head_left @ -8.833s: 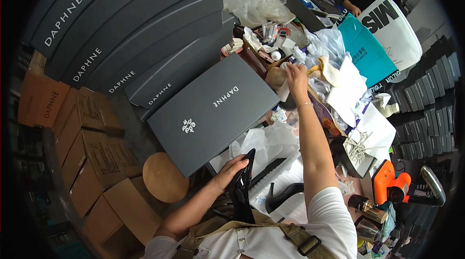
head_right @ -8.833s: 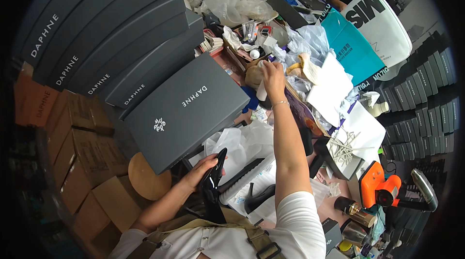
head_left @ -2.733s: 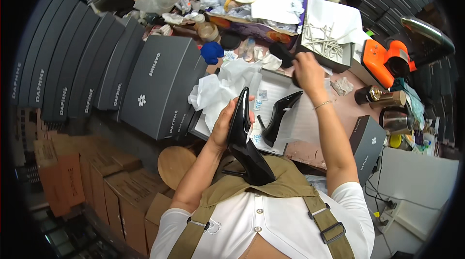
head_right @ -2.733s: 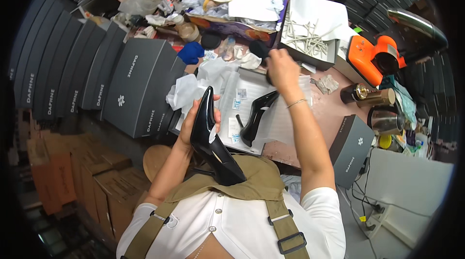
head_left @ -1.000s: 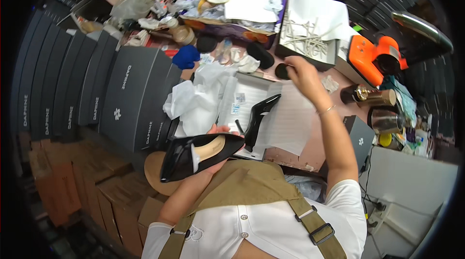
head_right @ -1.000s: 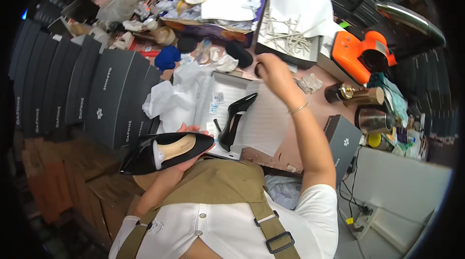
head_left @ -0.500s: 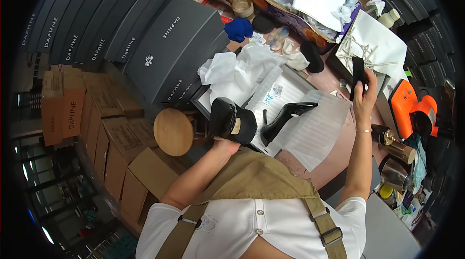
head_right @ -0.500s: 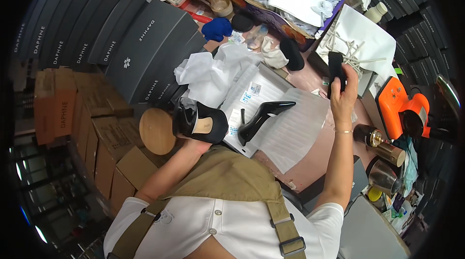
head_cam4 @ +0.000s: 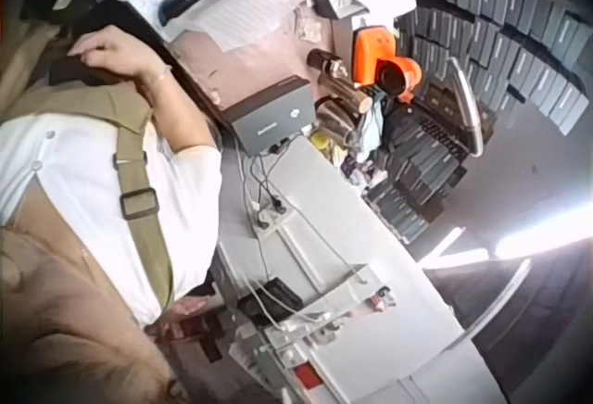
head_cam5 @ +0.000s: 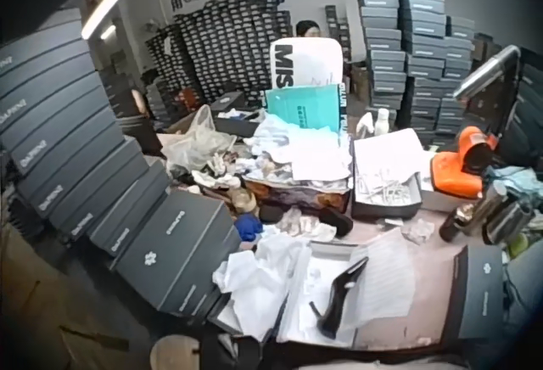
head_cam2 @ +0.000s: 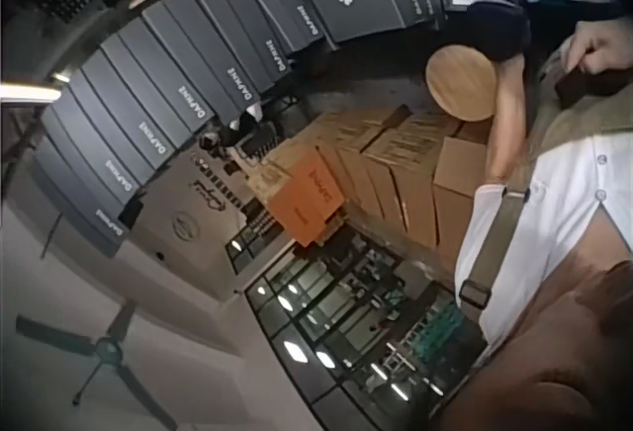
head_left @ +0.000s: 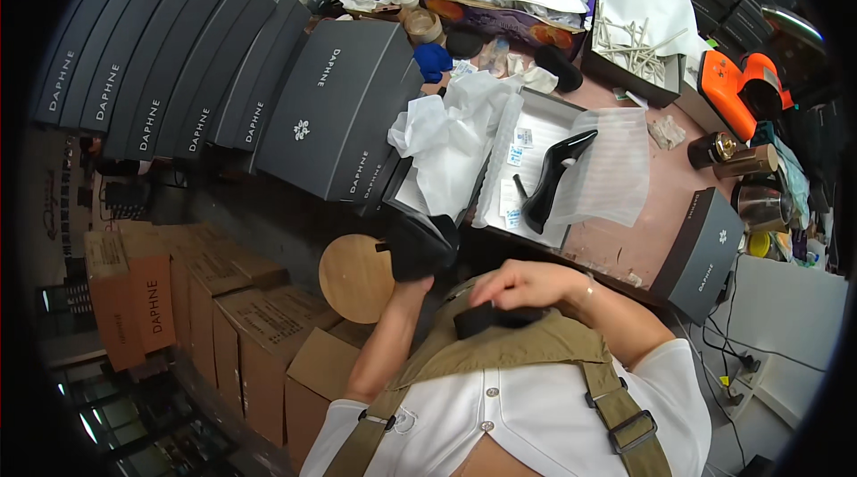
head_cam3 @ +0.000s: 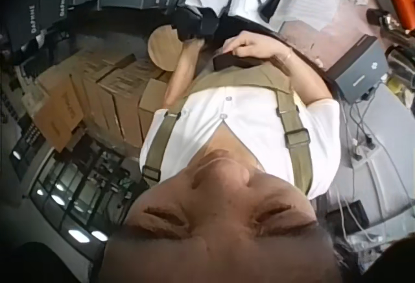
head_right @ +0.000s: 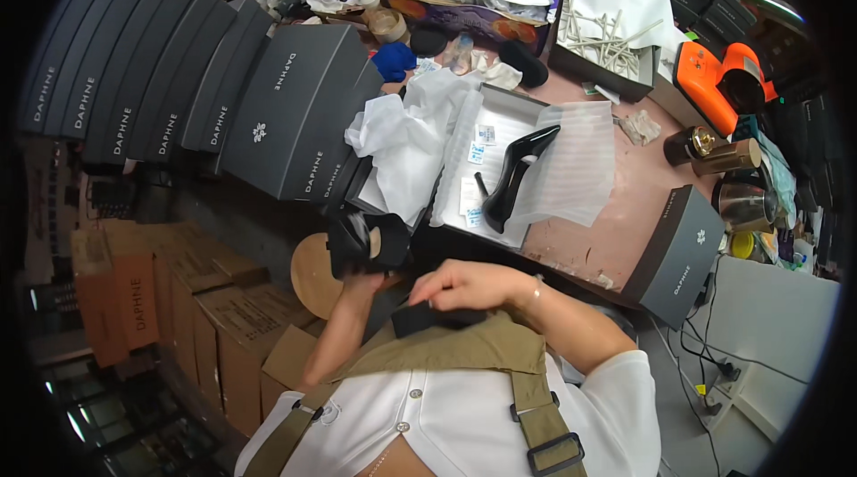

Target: The recorder is inspecting a pair of black high-heeled shoes, cleaning them with a cloth and liquid, and preparing them for packaging.

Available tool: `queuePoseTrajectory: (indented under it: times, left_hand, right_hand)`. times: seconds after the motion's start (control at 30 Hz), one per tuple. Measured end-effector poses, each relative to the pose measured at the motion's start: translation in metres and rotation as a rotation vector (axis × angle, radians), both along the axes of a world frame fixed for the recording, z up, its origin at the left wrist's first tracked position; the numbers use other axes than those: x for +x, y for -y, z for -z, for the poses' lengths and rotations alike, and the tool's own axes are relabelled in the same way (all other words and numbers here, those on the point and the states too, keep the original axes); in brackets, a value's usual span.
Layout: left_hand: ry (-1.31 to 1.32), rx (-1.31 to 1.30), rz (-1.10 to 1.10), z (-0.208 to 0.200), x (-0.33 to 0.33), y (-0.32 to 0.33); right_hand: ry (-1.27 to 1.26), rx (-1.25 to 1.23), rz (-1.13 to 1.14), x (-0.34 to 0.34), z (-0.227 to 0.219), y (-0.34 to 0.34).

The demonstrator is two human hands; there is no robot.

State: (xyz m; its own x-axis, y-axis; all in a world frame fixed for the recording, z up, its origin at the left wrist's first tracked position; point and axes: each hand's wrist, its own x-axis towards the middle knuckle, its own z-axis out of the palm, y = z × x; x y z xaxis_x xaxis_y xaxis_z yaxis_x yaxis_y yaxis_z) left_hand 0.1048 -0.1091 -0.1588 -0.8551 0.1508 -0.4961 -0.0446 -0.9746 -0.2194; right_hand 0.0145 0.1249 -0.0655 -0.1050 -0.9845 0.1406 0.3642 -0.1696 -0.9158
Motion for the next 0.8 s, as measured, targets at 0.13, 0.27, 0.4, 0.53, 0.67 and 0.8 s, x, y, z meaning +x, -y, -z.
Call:
queuePoseTrajectory:
  times: [0.13, 0.27, 0.4, 0.53, 0.67, 0.8]
  left_hand:
    - [-0.014, -0.884, 0.03, 0.045, 0.032, 0.008]
    - [-0.076, -1.426, 0.174, -0.037, 0.026, 0.006]
    - [-0.129, -0.986, 0.36, -0.033, 0.028, 0.027]
    - [-0.073, -1.511, 0.424, -0.058, 0.019, 0.003]
    - [-0.141, -1.179, 0.606, -0.028, 0.013, 0.02]
    - [-0.058, -0.714, 0.36, 0.016, -0.019, 0.023]
  right_hand:
    - [-1.312, 0.253, 0.806, 0.034, -0.017, 0.049]
    - [-0.864, 0.414, 0.582, 0.069, 0.017, 0.085]
    - [-0.65, 0.189, 0.547, 0.075, -0.02, 0.046]
    - [-1.163, 0.56, 0.774, 0.081, 0.02, 0.081]
    - [-0.355, 0.14, 0.24, 0.054, -0.003, 0.011]
    - [-0.416, 0.511, 0.712, 0.033, -0.014, -0.055]
